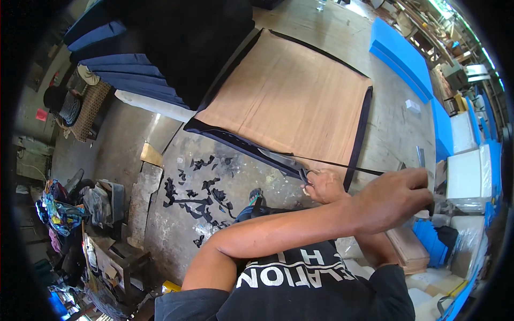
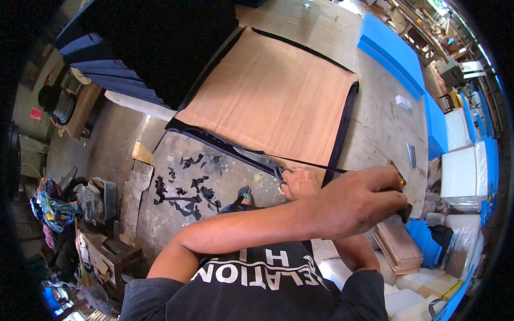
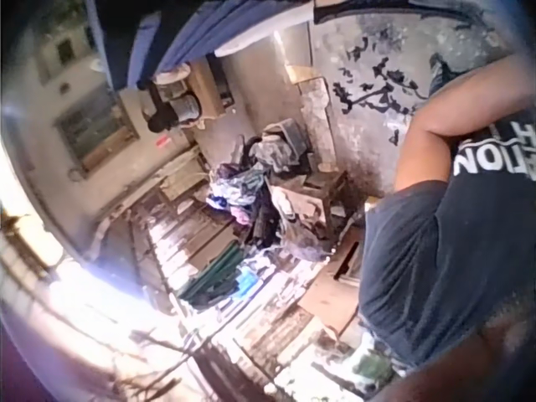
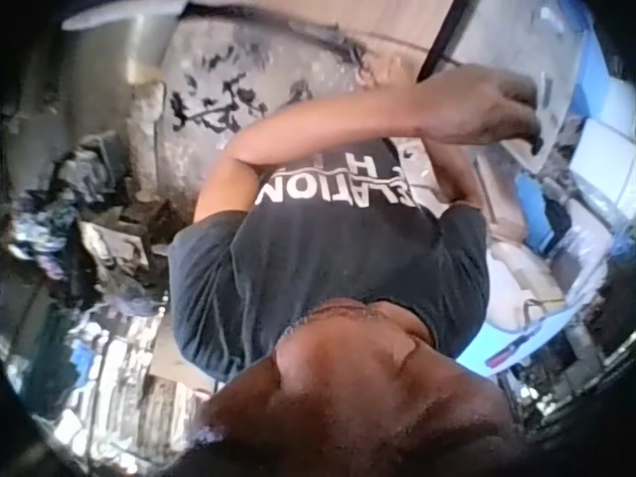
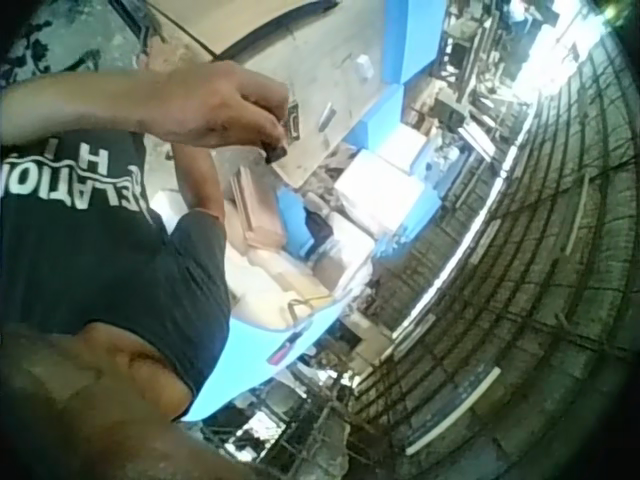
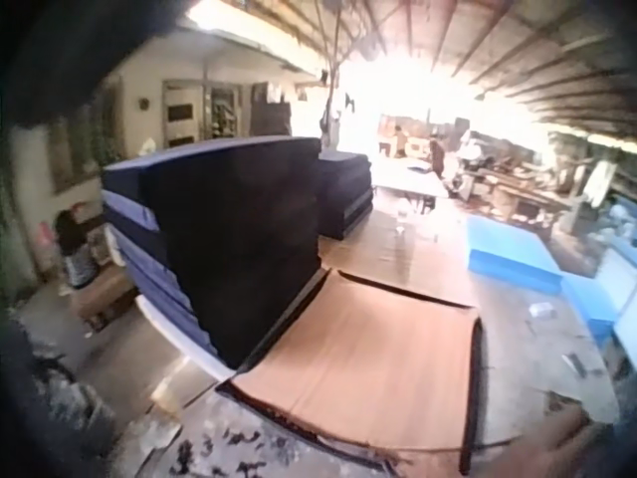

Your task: The person is upholstering a furniture panel by stretching fabric over a wooden frame and securing it with a staple gun.

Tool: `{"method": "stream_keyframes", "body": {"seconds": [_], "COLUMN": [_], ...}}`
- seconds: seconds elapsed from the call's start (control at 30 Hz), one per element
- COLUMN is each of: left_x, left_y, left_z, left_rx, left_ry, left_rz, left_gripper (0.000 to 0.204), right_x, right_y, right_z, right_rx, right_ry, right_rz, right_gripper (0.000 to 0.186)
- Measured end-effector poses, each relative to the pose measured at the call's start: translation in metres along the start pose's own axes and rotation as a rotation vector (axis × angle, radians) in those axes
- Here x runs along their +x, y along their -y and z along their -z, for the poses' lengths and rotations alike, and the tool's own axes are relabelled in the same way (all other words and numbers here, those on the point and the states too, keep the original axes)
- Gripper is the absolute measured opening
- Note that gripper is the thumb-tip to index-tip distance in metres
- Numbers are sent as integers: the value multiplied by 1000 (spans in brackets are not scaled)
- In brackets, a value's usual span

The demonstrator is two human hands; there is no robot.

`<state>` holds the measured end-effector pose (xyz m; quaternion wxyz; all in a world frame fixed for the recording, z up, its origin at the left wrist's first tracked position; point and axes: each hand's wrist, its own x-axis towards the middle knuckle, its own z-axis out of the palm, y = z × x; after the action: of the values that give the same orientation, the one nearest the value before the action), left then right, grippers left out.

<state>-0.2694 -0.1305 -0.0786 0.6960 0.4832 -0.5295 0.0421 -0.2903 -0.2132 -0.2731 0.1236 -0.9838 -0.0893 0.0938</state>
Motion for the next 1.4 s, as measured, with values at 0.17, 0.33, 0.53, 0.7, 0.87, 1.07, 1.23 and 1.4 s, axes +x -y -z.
{"method": "stream_keyframes", "body": {"seconds": [0.17, 0.33, 0.53, 0.7, 0.87, 1.07, 1.23, 1.4], "left_x": [12, 26, 44, 49, 59, 57, 4, -140], "left_y": [-10, -20, -25, -32, -39, -41, -26, 2], "left_z": [-4, -8, -12, -12, -13, -11, 30, 130], "left_rx": [-10, -61, -31, -88, -91, -112, -132, 115], "left_ry": [18, -84, -124, -172, -160, -144, 85, 483], "left_rz": [-33, -133, -219, -292, -336, -341, -106, 717], "left_gripper": [12, 9, 11, 12, 13, 11, 22, 23], "right_x": [27, 35, 58, 73, 70, 83, 9, -96], "right_y": [12, 13, 31, 35, 43, 50, -10, -111], "right_z": [-10, -6, -14, -16, -6, -16, -8, 14], "right_rx": [83, -4, 77, 13, 39, 87, 173, 106], "right_ry": [-21, 5, -187, -63, -17, -57, -148, -249], "right_rz": [44, 87, 211, 175, 110, 113, -33, -571], "right_gripper": [36, 36, 31, 31, 29, 27, 26, 26]}}
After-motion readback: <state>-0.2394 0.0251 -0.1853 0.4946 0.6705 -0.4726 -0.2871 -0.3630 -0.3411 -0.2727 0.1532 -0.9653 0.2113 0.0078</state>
